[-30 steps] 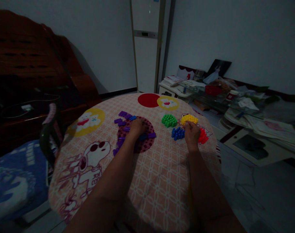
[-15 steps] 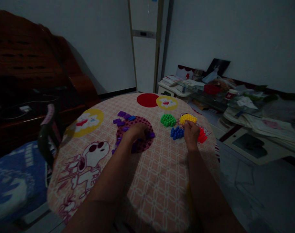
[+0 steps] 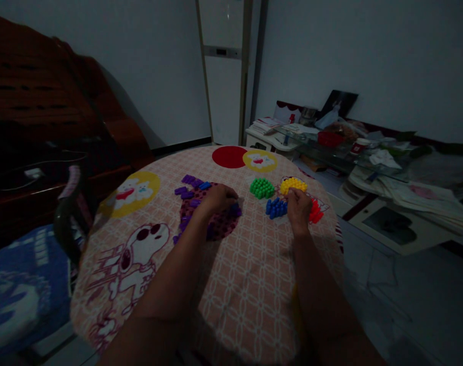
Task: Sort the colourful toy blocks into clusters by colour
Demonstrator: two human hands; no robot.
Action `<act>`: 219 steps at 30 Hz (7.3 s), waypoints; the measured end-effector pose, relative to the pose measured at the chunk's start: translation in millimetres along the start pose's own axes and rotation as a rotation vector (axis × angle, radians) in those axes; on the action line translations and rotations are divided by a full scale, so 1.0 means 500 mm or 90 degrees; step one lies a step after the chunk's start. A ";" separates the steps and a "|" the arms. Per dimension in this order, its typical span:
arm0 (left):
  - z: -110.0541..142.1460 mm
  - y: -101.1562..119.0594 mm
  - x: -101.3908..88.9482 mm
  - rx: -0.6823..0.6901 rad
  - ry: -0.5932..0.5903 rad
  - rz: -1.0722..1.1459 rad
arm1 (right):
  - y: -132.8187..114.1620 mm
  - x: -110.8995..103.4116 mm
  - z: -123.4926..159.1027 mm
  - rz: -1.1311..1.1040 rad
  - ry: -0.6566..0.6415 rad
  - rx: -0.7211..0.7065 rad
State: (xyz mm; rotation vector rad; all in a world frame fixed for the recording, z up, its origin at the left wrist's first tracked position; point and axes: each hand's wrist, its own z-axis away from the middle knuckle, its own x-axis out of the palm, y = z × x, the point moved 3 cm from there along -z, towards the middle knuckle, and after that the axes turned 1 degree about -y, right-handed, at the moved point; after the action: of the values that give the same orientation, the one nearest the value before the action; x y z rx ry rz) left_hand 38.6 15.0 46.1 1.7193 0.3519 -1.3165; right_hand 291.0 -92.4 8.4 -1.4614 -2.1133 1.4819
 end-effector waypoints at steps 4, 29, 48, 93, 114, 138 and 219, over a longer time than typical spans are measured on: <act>-0.011 0.048 0.038 0.006 0.083 0.070 | 0.001 -0.001 0.001 0.007 -0.003 -0.005; -0.126 0.203 0.137 0.130 0.082 -0.106 | 0.001 -0.004 -0.003 0.038 0.037 -0.011; -0.122 0.195 0.129 0.104 0.067 -0.114 | -0.001 0.000 0.000 0.057 0.023 -0.016; -0.009 0.216 0.068 0.246 0.123 0.019 | -0.005 -0.031 -0.004 0.006 0.107 0.003; -0.010 0.276 0.214 0.217 0.103 -0.073 | -0.006 -0.035 -0.005 -0.001 0.114 0.000; 0.023 -0.131 -0.052 -0.243 -0.086 -0.166 | -0.009 -0.028 -0.004 0.009 0.111 0.008; 0.110 -0.244 -0.063 -0.347 0.544 0.069 | -0.080 0.039 0.249 0.127 -0.309 -0.336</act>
State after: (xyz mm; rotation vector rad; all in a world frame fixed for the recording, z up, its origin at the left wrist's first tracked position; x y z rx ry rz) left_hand -91.0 46.7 13.8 1.6945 0.9809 -0.2844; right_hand 180.5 -155.6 -28.1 -1.6400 -2.9003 1.5427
